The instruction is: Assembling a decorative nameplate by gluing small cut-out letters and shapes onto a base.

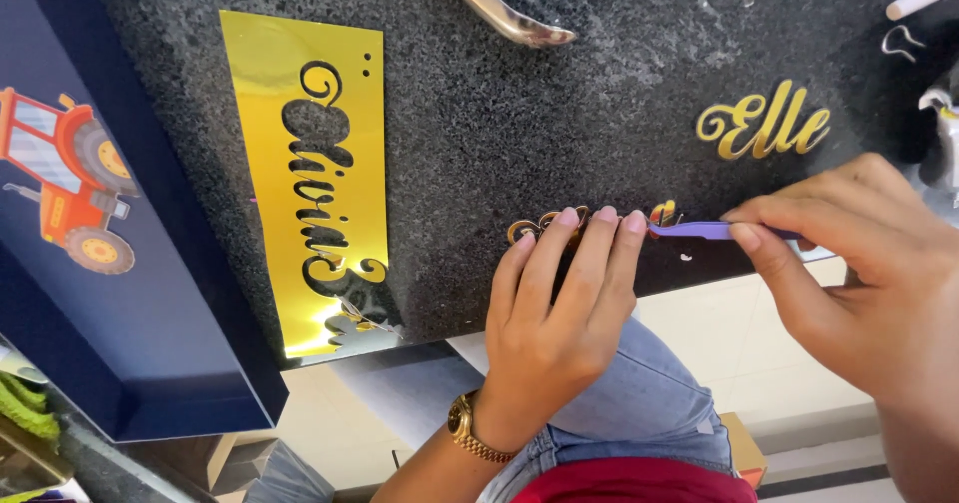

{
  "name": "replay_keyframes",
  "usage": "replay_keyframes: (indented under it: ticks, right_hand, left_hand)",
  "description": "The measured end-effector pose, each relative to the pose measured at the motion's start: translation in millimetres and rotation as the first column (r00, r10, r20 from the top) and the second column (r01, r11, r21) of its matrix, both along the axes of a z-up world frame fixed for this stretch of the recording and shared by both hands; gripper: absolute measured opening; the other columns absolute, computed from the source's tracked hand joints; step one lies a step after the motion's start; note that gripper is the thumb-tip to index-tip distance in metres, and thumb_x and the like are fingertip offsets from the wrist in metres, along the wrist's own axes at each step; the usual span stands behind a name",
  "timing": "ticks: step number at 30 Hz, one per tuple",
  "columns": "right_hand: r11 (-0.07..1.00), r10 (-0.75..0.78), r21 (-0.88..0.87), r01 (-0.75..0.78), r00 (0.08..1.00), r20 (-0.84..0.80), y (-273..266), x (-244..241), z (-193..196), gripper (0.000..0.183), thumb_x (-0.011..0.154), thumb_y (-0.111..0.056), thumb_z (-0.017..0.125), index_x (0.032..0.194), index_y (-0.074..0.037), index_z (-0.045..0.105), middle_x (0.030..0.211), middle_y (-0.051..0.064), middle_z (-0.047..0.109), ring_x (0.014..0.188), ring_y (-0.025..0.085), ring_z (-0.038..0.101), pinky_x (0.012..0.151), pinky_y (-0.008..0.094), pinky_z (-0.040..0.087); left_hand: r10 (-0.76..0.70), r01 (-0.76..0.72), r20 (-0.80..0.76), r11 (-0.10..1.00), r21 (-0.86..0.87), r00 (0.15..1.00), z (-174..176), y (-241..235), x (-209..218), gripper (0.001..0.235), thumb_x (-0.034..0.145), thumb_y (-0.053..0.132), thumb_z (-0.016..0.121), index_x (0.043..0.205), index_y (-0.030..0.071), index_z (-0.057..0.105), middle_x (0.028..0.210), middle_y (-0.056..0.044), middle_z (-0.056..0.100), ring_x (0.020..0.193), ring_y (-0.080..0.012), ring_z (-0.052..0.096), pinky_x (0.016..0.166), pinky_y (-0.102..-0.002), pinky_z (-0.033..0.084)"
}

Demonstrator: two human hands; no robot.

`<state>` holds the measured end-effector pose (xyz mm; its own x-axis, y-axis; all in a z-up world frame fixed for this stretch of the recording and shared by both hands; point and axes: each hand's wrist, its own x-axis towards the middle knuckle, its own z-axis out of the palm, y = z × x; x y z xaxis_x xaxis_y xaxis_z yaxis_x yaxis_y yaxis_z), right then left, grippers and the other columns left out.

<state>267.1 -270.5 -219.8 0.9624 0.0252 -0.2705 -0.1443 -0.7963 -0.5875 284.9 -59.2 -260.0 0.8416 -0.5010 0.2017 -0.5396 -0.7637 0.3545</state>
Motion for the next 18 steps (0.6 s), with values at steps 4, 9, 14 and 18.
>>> replay_keyframes:
  ticks: [4, 9, 14, 18]
  right_hand:
    - [1.000, -0.022, 0.010, 0.022, 1.000, -0.013, -1, 0, 1, 0.006, 0.102, 0.002, 0.073, 0.097, 0.001, 0.075, 0.091, 0.010, 0.073, 0.077, 0.024, 0.053, 0.082, 0.035, 0.040]
    - [0.999, -0.037, 0.036, 0.038, 0.999, -0.037, -4, -2, 0, 0.004, 0.101, 0.001, 0.072, 0.100, 0.000, 0.076, 0.092, 0.009, 0.073, 0.079, 0.023, 0.055, 0.086, 0.035, 0.041]
    - [0.995, -0.068, 0.072, 0.071, 0.997, -0.037, -10, -8, -5, 0.004, 0.102, 0.001, 0.071, 0.100, 0.002, 0.075, 0.093, 0.011, 0.073, 0.081, 0.023, 0.056, 0.087, 0.036, 0.041]
    - [0.995, -0.076, 0.066, 0.077, 0.997, -0.017, -8, -8, -5, 0.004, 0.102, 0.004, 0.071, 0.099, 0.004, 0.074, 0.093, 0.013, 0.073, 0.082, 0.024, 0.057, 0.083, 0.037, 0.041]
  left_hand:
    - [-0.003, 0.003, 0.010, 1.000, -0.001, 1.000, -1, 0, 0, 0.026, 0.108, 0.021, 0.055, 0.123, 0.020, 0.076, 0.123, 0.005, 0.070, 0.112, -0.0159, 0.070, 0.099, -0.034, 0.053]
    - [-0.015, 0.015, 0.021, 1.000, 0.003, 1.000, -2, 1, 0, 0.027, 0.108, 0.022, 0.054, 0.123, 0.020, 0.077, 0.124, 0.005, 0.070, 0.112, -0.0161, 0.071, 0.099, -0.034, 0.053]
    - [-0.014, 0.014, 0.038, 1.000, -0.016, 0.999, -6, 2, -2, 0.026, 0.108, 0.021, 0.054, 0.122, 0.021, 0.076, 0.123, 0.003, 0.072, 0.111, -0.0176, 0.073, 0.100, -0.034, 0.053]
    - [0.009, -0.005, 0.067, 0.998, -0.056, 0.998, -10, 0, -2, 0.019, 0.104, 0.019, 0.062, 0.116, 0.019, 0.077, 0.119, 0.002, 0.074, 0.108, -0.0178, 0.075, 0.098, -0.034, 0.055]
